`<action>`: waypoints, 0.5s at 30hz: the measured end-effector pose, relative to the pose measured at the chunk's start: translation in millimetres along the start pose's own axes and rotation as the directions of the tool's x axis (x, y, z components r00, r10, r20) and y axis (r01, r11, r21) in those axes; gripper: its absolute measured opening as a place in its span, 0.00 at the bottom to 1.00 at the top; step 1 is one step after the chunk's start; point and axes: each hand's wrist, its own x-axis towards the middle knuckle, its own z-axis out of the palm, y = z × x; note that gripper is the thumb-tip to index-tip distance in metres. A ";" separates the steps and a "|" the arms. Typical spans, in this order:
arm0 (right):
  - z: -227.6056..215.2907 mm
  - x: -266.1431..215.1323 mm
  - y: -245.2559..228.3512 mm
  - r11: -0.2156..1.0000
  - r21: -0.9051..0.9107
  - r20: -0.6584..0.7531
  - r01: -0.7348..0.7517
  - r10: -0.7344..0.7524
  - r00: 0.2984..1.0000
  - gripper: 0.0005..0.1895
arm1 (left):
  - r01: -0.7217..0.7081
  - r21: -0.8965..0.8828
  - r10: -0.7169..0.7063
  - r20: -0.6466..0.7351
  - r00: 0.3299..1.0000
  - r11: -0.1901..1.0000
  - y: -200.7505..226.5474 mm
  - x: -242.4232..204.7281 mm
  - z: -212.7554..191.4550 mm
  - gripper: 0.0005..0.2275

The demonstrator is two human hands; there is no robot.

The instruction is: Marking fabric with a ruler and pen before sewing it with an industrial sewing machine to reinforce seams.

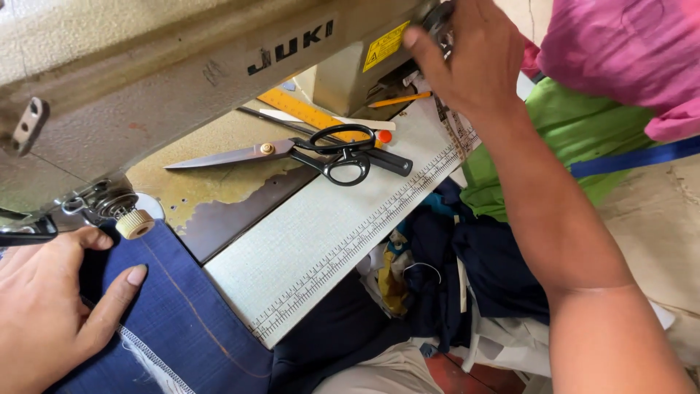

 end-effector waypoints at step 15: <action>41.9 -16.1 31.1 0.999 0.043 -0.101 -0.005 0.010 0.995 0.33 | 0.034 0.255 -0.077 0.160 0.984 0.966 23.2 9.1 -29.8 0.24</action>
